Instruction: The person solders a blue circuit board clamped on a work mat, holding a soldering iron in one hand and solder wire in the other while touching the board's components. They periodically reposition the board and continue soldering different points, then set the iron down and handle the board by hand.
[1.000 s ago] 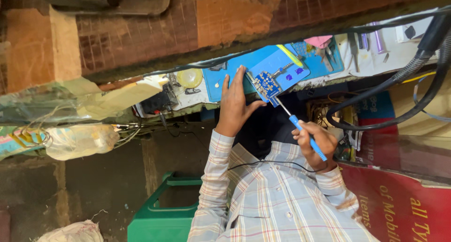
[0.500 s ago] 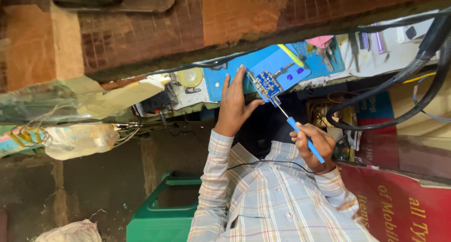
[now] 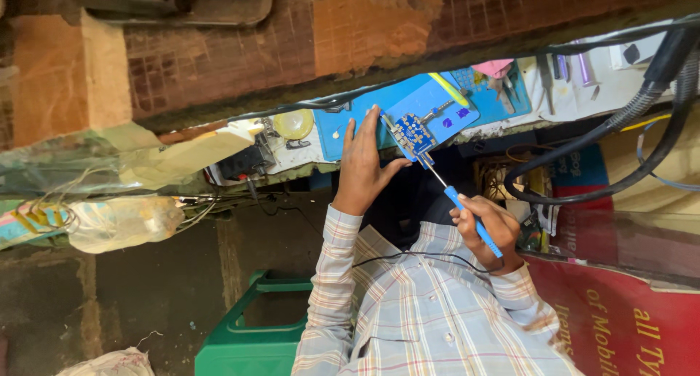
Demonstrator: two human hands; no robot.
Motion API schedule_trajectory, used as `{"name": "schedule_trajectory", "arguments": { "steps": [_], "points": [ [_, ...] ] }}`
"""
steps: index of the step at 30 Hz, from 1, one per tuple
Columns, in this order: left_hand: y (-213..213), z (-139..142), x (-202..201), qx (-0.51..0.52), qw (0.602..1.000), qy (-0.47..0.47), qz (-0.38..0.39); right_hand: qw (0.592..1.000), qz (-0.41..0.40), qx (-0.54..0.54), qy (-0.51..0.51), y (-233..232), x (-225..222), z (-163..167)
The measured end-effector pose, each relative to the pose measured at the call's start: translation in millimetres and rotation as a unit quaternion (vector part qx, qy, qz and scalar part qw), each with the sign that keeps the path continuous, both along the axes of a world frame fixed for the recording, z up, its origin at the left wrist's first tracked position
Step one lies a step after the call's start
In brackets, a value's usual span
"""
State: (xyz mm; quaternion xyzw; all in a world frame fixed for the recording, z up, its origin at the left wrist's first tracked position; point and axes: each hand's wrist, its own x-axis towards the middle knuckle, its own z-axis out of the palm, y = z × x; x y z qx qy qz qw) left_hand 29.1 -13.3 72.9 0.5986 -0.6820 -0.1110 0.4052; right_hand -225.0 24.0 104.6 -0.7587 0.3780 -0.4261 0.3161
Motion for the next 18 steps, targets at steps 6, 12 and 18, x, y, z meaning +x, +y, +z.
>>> {"name": "schedule_trajectory", "arguments": {
  "steps": [6,12,18],
  "points": [
    [0.4,1.0,-0.5,0.006,1.000,0.003,0.003,1.000,0.011,-0.010,0.006,-1.5,-0.5,1.5],
    [1.1,-1.0,-0.7,0.001,1.000,0.004,0.001,1.000,0.004,0.002,-0.004,0.1,0.2,0.3],
    [0.7,-1.1,-0.1,0.003,1.000,0.004,0.004,1.000,0.009,-0.007,0.023,-0.5,-1.9,2.1]
  ]
}}
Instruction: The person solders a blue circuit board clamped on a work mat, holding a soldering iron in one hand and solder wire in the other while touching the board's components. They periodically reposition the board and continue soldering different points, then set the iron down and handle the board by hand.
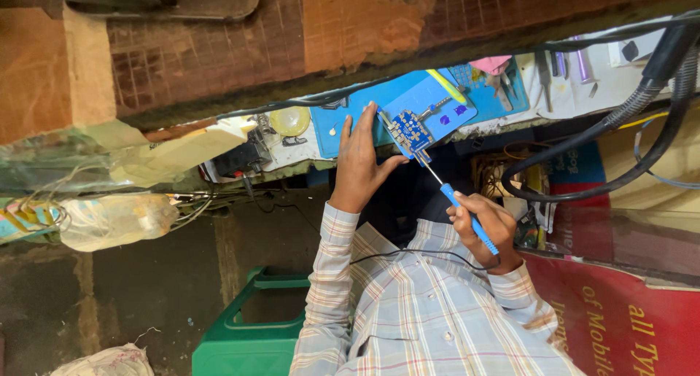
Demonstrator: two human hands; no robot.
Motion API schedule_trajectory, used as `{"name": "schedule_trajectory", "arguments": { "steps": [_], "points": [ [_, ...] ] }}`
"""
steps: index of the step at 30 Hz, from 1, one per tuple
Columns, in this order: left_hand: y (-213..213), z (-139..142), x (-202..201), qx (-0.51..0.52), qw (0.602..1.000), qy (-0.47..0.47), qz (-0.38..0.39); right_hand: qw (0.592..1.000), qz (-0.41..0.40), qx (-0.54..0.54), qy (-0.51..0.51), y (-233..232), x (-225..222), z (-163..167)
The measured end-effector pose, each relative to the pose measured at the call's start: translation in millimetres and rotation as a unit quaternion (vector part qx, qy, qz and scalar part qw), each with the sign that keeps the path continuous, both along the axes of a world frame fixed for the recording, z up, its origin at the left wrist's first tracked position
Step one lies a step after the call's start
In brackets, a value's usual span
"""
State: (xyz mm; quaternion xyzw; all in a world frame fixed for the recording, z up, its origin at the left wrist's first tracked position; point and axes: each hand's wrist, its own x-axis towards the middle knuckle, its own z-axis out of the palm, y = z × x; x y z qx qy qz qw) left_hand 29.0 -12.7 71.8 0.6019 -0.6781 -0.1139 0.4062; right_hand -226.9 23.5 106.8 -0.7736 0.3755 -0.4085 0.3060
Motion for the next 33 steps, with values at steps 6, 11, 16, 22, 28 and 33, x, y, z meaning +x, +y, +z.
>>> {"name": "schedule_trajectory", "arguments": {
  "steps": [6,11,16,22,28,33],
  "points": [
    [1,-1,1,0.000,1.000,-0.001,-0.003,1.000,0.005,0.000,-0.009,1,2,1],
    [1,-1,0,-0.007,1.000,0.001,-0.001,1.000,0.013,-0.004,0.004,0,2,2],
    [1,0,0,-0.006,1.000,0.005,-0.001,1.000,0.016,-0.009,0.008,-2,2,4],
    [1,0,0,-0.001,1.000,0.005,-0.001,1.000,0.016,-0.011,0.015,0,2,9],
    [2,-2,1,-0.004,1.000,-0.001,-0.002,0.999,0.018,-0.028,0.037,-1,2,13],
    [1,-1,0,-0.010,1.000,0.002,-0.002,0.998,0.021,-0.034,0.053,-2,1,18]
  ]
}}
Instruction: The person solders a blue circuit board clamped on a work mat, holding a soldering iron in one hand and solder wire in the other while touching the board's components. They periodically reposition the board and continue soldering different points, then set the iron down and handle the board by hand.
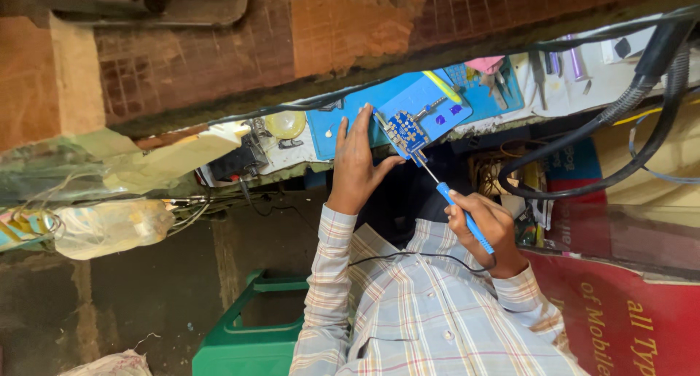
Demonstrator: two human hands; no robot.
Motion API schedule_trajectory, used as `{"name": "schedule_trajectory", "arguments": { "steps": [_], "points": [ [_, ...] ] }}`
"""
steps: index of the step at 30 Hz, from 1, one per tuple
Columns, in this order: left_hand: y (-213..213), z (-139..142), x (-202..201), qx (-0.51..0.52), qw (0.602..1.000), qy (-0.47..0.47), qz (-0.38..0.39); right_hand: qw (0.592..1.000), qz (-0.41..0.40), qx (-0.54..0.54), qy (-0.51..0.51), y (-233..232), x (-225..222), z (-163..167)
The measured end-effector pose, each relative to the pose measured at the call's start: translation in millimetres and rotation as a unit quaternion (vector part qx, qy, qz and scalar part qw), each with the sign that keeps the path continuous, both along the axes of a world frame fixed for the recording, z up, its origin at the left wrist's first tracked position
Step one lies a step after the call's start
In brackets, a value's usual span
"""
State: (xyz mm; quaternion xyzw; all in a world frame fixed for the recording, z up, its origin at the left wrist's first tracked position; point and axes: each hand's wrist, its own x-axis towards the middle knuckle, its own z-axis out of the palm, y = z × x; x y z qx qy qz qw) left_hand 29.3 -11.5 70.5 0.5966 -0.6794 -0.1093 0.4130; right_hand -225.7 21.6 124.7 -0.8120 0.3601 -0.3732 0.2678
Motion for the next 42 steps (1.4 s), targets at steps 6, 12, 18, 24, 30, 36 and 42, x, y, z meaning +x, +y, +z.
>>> {"name": "schedule_trajectory", "arguments": {
  "steps": [6,12,18,24,30,36,42],
  "points": [
    [-1,1,-1,0.003,1.000,0.001,0.004,0.999,-0.014,0.033,0.014,0,2,9],
    [-1,1,-1,0.002,1.000,0.006,0.001,0.999,-0.007,0.036,0.021,1,3,20],
    [-1,2,0,0.005,1.000,0.002,-0.004,0.999,0.012,0.041,0.026,-2,4,23],
    [-2,2,-1,0.001,1.000,0.000,-0.005,0.998,0.012,-0.001,0.055,-2,4,24],
    [-1,3,-2,0.003,1.000,0.003,-0.005,0.999,0.000,-0.001,0.053,-1,7,25],
    [0,5,-2,0.010,1.000,0.008,-0.007,0.998,-0.004,0.043,0.041,1,8,28],
    [1,6,-2,0.011,1.000,0.010,-0.008,0.998,-0.012,0.053,0.023,-1,9,27]
  ]
}}
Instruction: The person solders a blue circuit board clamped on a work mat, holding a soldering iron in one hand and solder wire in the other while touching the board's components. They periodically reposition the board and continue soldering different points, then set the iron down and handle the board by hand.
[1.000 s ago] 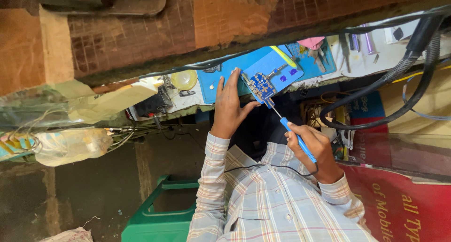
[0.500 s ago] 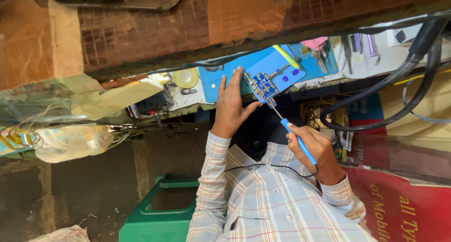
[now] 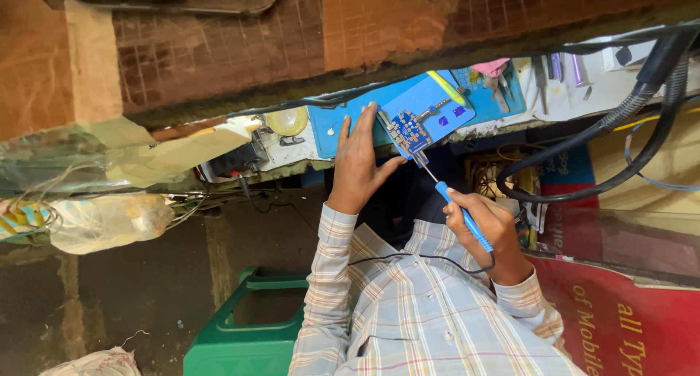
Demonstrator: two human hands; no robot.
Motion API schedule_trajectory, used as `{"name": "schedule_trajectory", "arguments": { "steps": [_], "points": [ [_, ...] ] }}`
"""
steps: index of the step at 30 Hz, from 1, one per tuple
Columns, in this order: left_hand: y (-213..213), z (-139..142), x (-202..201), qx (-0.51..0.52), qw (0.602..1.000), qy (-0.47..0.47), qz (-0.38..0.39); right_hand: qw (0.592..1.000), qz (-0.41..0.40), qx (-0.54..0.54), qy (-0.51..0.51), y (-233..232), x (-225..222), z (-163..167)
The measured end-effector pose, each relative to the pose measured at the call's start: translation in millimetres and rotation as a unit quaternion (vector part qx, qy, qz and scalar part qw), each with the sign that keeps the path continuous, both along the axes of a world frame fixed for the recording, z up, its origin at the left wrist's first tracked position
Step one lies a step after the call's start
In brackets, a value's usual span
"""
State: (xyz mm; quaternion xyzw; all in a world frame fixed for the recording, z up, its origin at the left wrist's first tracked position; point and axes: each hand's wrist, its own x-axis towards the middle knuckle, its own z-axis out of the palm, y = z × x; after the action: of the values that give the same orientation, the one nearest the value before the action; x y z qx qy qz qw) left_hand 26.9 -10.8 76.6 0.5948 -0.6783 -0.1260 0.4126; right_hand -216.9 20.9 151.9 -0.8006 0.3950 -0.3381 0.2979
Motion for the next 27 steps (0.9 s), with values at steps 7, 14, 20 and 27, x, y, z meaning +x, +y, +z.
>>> {"name": "schedule_trajectory", "arguments": {
  "steps": [7,14,20,27],
  "points": [
    [-2,-3,2,-0.001,1.000,-0.010,0.002,1.000,0.004,-0.007,-0.003,0,-1,-5],
    [-4,-4,4,-0.002,1.000,-0.011,0.001,0.999,-0.034,-0.010,-0.035,-3,-1,-30],
    [-4,-4,3,-0.005,1.000,-0.014,-0.002,0.998,-0.050,0.007,-0.038,2,-11,-38],
    [-2,-2,2,-0.001,1.000,-0.008,0.001,1.000,-0.007,0.001,0.005,-5,-6,-4]
  ]
}}
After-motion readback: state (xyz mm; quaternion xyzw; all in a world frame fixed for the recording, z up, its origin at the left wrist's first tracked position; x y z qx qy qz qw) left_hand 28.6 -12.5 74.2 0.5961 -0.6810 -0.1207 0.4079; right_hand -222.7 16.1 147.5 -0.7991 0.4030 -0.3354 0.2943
